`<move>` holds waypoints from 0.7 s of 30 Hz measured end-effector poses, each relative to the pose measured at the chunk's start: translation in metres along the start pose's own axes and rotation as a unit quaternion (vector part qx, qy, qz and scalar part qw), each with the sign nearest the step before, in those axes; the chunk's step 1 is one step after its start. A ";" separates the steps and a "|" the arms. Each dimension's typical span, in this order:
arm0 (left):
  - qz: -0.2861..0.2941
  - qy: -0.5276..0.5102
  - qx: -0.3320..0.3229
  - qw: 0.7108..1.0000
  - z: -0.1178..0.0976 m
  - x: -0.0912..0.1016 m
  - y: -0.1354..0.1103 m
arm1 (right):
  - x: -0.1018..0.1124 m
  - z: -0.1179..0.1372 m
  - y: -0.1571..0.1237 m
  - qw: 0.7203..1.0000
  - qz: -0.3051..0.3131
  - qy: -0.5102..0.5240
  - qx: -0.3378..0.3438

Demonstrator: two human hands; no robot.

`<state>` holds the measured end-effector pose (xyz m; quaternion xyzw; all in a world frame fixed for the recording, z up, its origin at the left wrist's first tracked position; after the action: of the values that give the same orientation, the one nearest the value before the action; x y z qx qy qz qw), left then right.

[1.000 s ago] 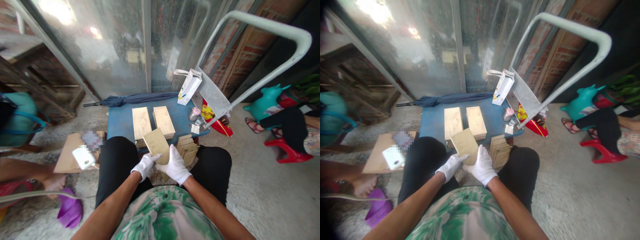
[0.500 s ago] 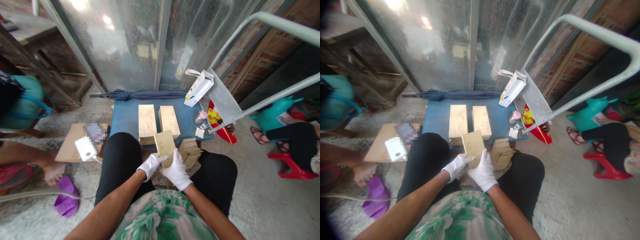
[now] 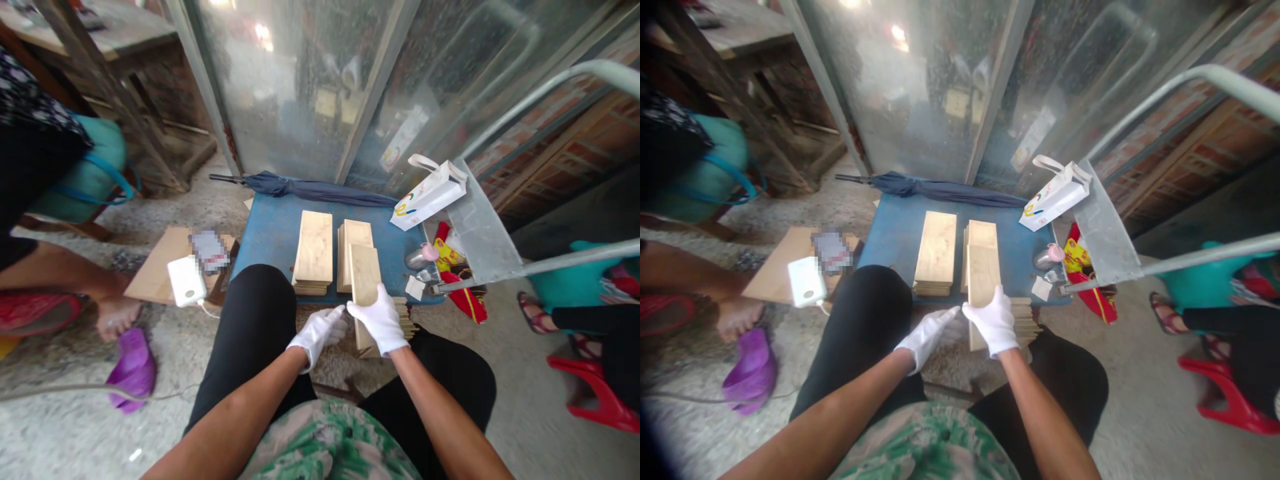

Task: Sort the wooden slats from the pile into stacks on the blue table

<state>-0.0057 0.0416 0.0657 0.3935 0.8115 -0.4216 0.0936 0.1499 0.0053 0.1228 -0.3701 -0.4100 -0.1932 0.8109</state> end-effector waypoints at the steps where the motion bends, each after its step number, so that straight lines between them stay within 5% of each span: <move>1: -0.005 0.029 0.011 0.999 0.004 0.001 0.003 | 0.007 0.006 0.011 1.000 0.003 -0.019 -0.005; 10: 0.022 0.311 0.061 0.948 0.006 0.002 -0.003 | 0.032 0.037 0.102 0.994 0.019 -0.095 -0.056; 21: 0.075 0.354 0.107 0.926 0.002 -0.009 -0.012 | 0.008 0.060 0.140 0.989 -0.002 -0.116 -0.089</move>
<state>-0.0087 0.0314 0.0759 0.5842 0.7101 -0.3315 -0.2111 0.2095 0.1420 0.0903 -0.4598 -0.4834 -0.1866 0.7212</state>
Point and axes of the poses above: each hand's wrist, its own y-axis towards the middle knuckle, its own x-axis out of the back of the hand, z = x × y, the point moved 4 cm from there along y, towards the middle knuckle, and after that the axes turned 9 degrees about z, right-handed, at the moved point
